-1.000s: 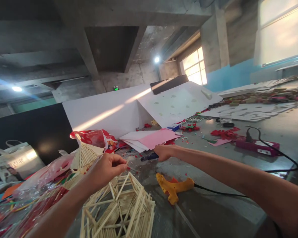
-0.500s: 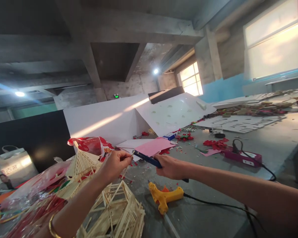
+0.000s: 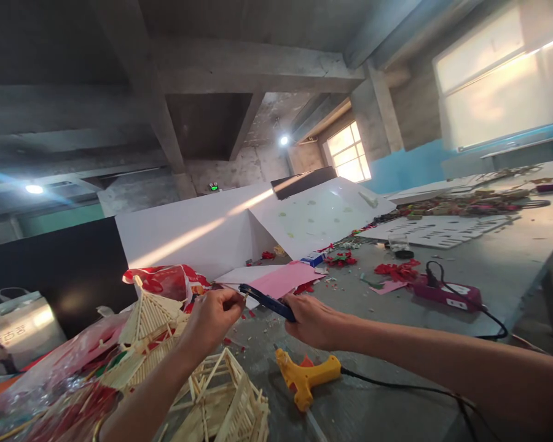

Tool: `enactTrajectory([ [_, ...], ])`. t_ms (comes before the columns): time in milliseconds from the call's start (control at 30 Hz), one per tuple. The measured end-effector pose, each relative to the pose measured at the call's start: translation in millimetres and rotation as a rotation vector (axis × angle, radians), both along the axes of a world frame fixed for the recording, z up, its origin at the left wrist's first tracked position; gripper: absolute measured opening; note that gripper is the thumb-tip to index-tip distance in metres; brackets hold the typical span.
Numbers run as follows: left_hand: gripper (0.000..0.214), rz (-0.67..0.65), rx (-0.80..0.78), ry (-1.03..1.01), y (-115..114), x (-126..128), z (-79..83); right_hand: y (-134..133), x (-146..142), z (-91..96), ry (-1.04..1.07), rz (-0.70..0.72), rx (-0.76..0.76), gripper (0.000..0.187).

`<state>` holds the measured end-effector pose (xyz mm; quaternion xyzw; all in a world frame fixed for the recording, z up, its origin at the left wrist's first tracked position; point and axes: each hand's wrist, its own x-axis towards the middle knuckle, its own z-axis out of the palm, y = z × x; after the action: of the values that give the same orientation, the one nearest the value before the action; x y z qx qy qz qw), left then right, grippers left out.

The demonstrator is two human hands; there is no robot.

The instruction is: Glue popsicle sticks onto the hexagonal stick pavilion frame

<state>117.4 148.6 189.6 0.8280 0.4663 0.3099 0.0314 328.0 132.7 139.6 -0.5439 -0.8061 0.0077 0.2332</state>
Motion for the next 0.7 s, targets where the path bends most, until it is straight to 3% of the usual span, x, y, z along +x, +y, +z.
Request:
enactTrajectory([
  [267,0.023,-0.006,0.055,-0.030,5.8,0.2,-4.1,-2.3,-4.0,2.5,-0.033,-0.068,0.099,0.019],
  [433,0.026,0.042,0.108,-0.038,6.9,2.3,-4.6,0.0,-8.4,9.2,-0.019,-0.135,0.143,0.042],
  [533,0.024,0.095,0.154,-0.007,12.2,4.1,0.6,12.0,-11.0,17.0,0.018,-0.126,0.106,0.049],
  [700,0.024,0.267,0.279,0.189,37.6,5.5,9.8,50.1,-20.7,27.0,0.089,-0.086,0.012,0.044],
])
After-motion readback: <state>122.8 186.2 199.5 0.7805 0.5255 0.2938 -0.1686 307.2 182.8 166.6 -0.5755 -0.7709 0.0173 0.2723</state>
